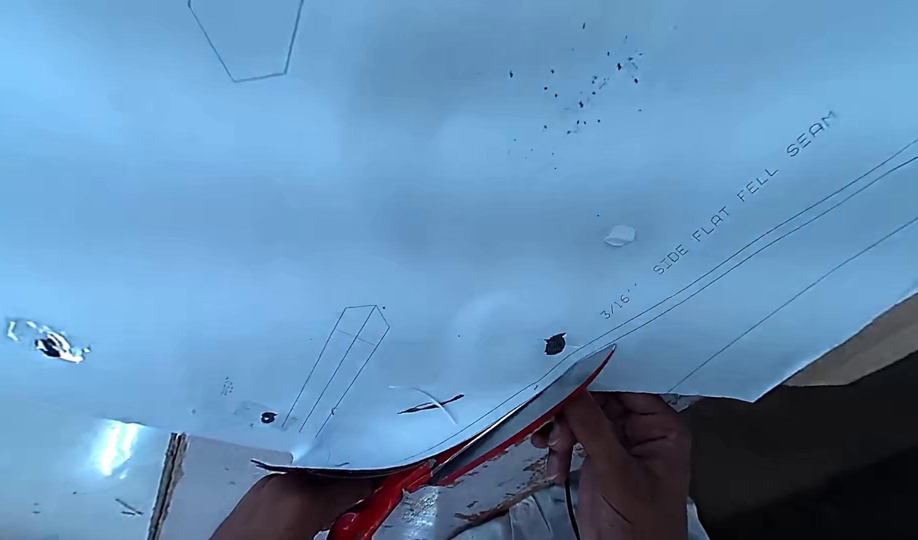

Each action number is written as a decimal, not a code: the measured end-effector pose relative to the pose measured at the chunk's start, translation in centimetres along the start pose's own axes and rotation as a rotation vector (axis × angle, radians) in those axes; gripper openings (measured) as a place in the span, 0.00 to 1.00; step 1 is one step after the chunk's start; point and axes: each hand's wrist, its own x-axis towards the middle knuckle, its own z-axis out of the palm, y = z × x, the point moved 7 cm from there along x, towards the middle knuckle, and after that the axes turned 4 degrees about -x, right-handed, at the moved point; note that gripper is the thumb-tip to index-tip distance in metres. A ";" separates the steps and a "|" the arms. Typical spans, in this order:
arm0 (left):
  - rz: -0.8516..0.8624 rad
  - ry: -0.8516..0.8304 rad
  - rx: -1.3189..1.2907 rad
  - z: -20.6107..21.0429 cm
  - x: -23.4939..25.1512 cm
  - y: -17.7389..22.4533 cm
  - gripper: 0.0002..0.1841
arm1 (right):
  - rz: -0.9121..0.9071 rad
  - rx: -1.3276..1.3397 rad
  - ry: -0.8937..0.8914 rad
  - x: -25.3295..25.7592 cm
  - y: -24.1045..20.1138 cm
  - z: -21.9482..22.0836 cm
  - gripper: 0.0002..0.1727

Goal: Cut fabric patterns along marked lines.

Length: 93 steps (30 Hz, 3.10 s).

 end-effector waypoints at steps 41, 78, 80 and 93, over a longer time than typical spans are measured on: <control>0.054 0.157 0.048 0.5 0.6 -0.4 0.11 | 0.108 -0.023 0.060 1.1 -1.2 -0.7 0.04; 0.063 0.179 0.086 0.0 1.9 2.1 0.13 | 0.165 0.013 0.013 1.1 -1.1 -0.7 0.06; 0.055 0.181 0.081 0.0 2.1 1.9 0.12 | 0.165 0.011 0.019 1.2 -1.1 -0.6 0.06; 0.106 0.208 0.156 -1.0 2.4 3.9 0.13 | 0.199 0.000 0.001 1.1 -1.2 -0.7 0.06</control>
